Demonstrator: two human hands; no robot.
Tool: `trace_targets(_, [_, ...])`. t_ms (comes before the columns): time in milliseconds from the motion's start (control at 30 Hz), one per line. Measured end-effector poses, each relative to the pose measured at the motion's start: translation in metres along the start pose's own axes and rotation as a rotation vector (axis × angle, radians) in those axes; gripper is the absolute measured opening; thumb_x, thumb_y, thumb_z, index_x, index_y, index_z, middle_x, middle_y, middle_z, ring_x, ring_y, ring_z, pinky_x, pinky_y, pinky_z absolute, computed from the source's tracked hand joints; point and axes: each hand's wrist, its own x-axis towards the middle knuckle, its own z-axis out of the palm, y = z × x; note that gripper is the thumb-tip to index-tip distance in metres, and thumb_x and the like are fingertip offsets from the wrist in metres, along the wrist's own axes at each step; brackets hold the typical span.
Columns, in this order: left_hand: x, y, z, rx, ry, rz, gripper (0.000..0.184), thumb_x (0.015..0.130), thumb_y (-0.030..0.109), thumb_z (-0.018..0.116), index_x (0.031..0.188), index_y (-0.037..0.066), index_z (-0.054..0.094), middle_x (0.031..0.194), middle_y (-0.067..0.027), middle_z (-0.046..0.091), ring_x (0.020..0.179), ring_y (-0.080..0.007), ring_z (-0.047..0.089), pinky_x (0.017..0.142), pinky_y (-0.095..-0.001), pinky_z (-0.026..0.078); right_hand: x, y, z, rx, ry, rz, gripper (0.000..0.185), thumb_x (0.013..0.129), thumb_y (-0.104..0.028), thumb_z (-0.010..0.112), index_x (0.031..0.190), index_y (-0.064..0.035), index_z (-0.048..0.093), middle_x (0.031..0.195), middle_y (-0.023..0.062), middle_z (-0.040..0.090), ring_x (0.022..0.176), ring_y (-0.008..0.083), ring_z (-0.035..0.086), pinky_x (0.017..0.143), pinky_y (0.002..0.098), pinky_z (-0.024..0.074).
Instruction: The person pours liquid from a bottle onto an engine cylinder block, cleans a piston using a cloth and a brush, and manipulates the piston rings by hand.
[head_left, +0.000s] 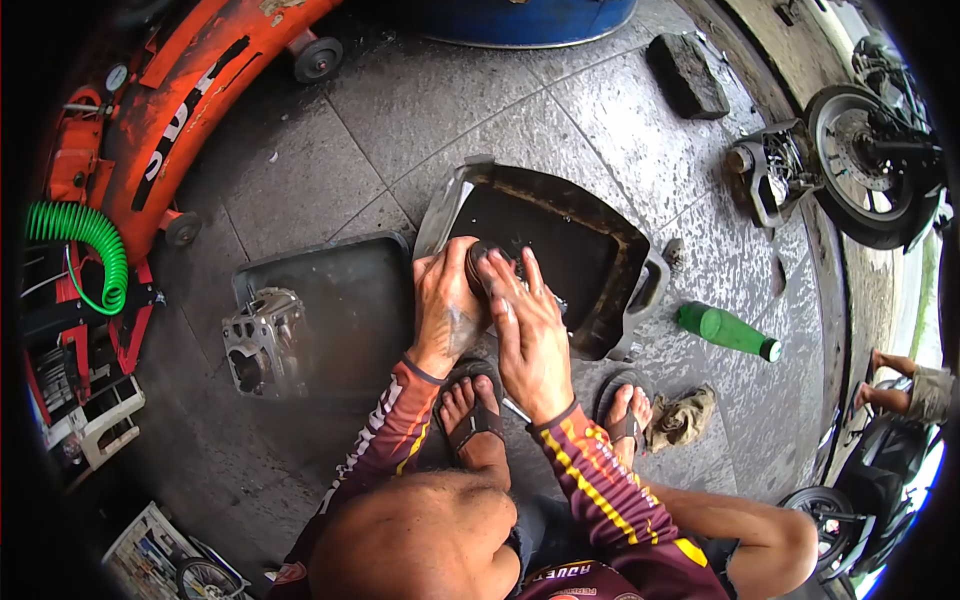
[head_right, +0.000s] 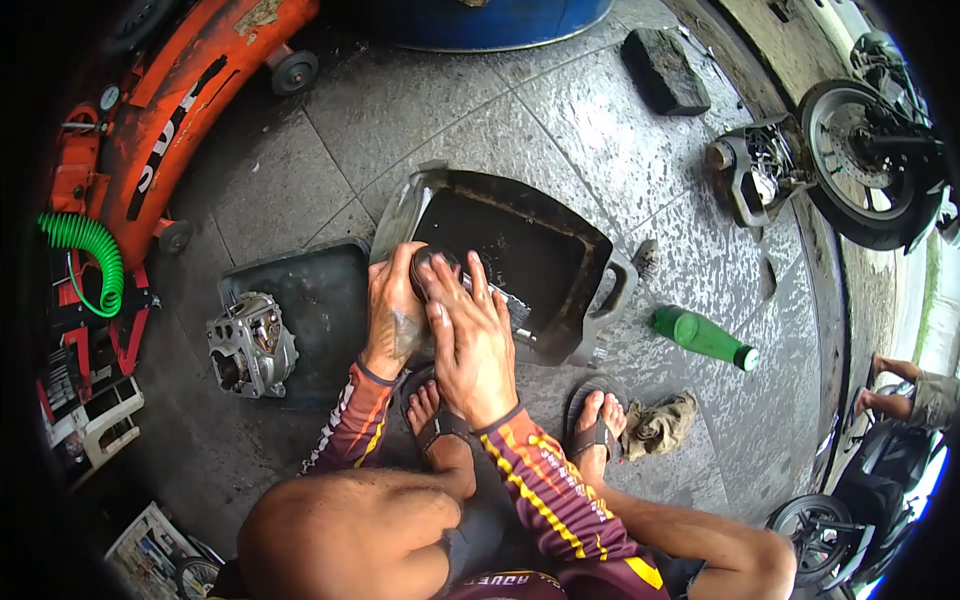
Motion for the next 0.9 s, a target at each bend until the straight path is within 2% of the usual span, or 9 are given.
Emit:
trace_targets(100, [-0.006, -0.001, 0.012, 0.001, 0.008, 0.042, 0.039, 0.080, 0.019, 0.073, 0.113, 0.004, 0.058, 0.098, -0.0141, 0.067, 0.090, -0.0332, 0.064, 0.081, -0.0411, 0.041, 0.027, 0.007, -0.002, -0.036, -0.021, -0.023, 0.040, 0.105, -0.025, 0.041, 0.140, -0.0134, 0.057, 0.151, 0.0085, 0.048, 0.148, 0.0340, 0.029, 0.115, 0.0591, 0.0260])
trace_targets(233, [0.000, -0.001, -0.001, -0.026, 0.018, -0.075, 0.040, 0.077, 0.021, 0.076, 0.109, 0.005, 0.058, 0.098, -0.0138, 0.069, 0.091, -0.0336, 0.066, 0.084, -0.0423, 0.041, -0.008, 0.000, 0.001, 0.031, -0.021, -0.015, 0.041, 0.104, -0.025, 0.043, 0.142, -0.0137, 0.054, 0.150, 0.0089, 0.049, 0.148, 0.0351, 0.030, 0.114, 0.0596, 0.0263])
trace_targets(367, [-0.003, 0.010, 0.000, 0.035, 0.075, 0.059, 0.045, 0.075, 0.021, 0.079, 0.111, 0.004, 0.058, 0.096, -0.0120, 0.069, 0.091, -0.0323, 0.066, 0.085, -0.0413, 0.041, 0.029, 0.012, -0.002, 0.045, -0.013, -0.004, 0.042, 0.105, -0.027, 0.040, 0.142, -0.0118, 0.053, 0.151, 0.0090, 0.047, 0.149, 0.0361, 0.027, 0.115, 0.0591, 0.0241])
trace_targets(400, [-0.002, 0.012, -0.004, -0.032, 0.039, -0.012, 0.046, 0.077, 0.019, 0.080, 0.115, 0.004, 0.060, 0.102, -0.0151, 0.069, 0.099, -0.0336, 0.061, 0.092, -0.0414, 0.044, 0.025, 0.005, -0.004, 0.056, 0.000, 0.000, 0.043, 0.105, -0.026, 0.040, 0.143, -0.0116, 0.053, 0.152, 0.0093, 0.047, 0.149, 0.0360, 0.026, 0.115, 0.0592, 0.0235])
trace_targets(533, [0.001, 0.013, -0.007, -0.063, 0.050, -0.196, 0.050, 0.075, 0.020, 0.082, 0.117, 0.006, 0.060, 0.105, -0.0146, 0.069, 0.104, -0.0341, 0.060, 0.091, -0.0417, 0.046, 0.001, -0.010, -0.002, 0.047, 0.008, 0.011, 0.042, 0.105, -0.024, 0.041, 0.143, -0.0102, 0.053, 0.153, 0.0096, 0.046, 0.149, 0.0353, 0.026, 0.116, 0.0591, 0.0218])
trace_targets(700, [0.006, 0.012, -0.006, 0.043, 0.094, -0.031, 0.050, 0.073, 0.018, 0.084, 0.115, 0.006, 0.061, 0.105, -0.0151, 0.069, 0.097, -0.0337, 0.062, 0.085, -0.0405, 0.050, 0.013, -0.013, -0.009, 0.031, 0.035, 0.013, 0.041, 0.104, -0.021, 0.043, 0.141, -0.0124, 0.055, 0.152, 0.0091, 0.047, 0.149, 0.0349, 0.026, 0.117, 0.0604, 0.0184])
trace_targets(800, [0.007, 0.005, -0.006, -0.124, 0.075, -0.248, 0.046, 0.075, 0.019, 0.082, 0.114, 0.005, 0.061, 0.105, -0.0163, 0.069, 0.097, -0.0358, 0.062, 0.088, -0.0425, 0.048, -0.005, -0.014, 0.001, 0.062, 0.039, 0.007, 0.040, 0.102, -0.017, 0.046, 0.141, -0.0126, 0.056, 0.152, 0.0079, 0.048, 0.149, 0.0345, 0.026, 0.115, 0.0633, 0.0199])
trace_targets(833, [0.004, 0.008, -0.004, -0.126, 0.063, -0.246, 0.046, 0.075, 0.019, 0.082, 0.114, 0.005, 0.061, 0.105, -0.0163, 0.069, 0.097, -0.0358, 0.062, 0.088, -0.0425, 0.048, 0.010, -0.010, -0.001, 0.058, 0.052, 0.007, 0.040, 0.104, -0.019, 0.043, 0.140, -0.0123, 0.056, 0.151, 0.0082, 0.048, 0.149, 0.0343, 0.027, 0.116, 0.0623, 0.0191])
trace_targets(900, [0.002, 0.013, -0.002, 0.016, 0.094, -0.032, 0.048, 0.073, 0.016, 0.083, 0.113, 0.005, 0.061, 0.103, -0.0158, 0.070, 0.097, -0.0335, 0.063, 0.086, -0.0415, 0.049, 0.033, -0.003, -0.009, -0.009, 0.018, 0.032, 0.040, 0.105, -0.022, 0.040, 0.141, -0.0124, 0.055, 0.151, 0.0100, 0.048, 0.149, 0.0343, 0.027, 0.117, 0.0610, 0.0180])
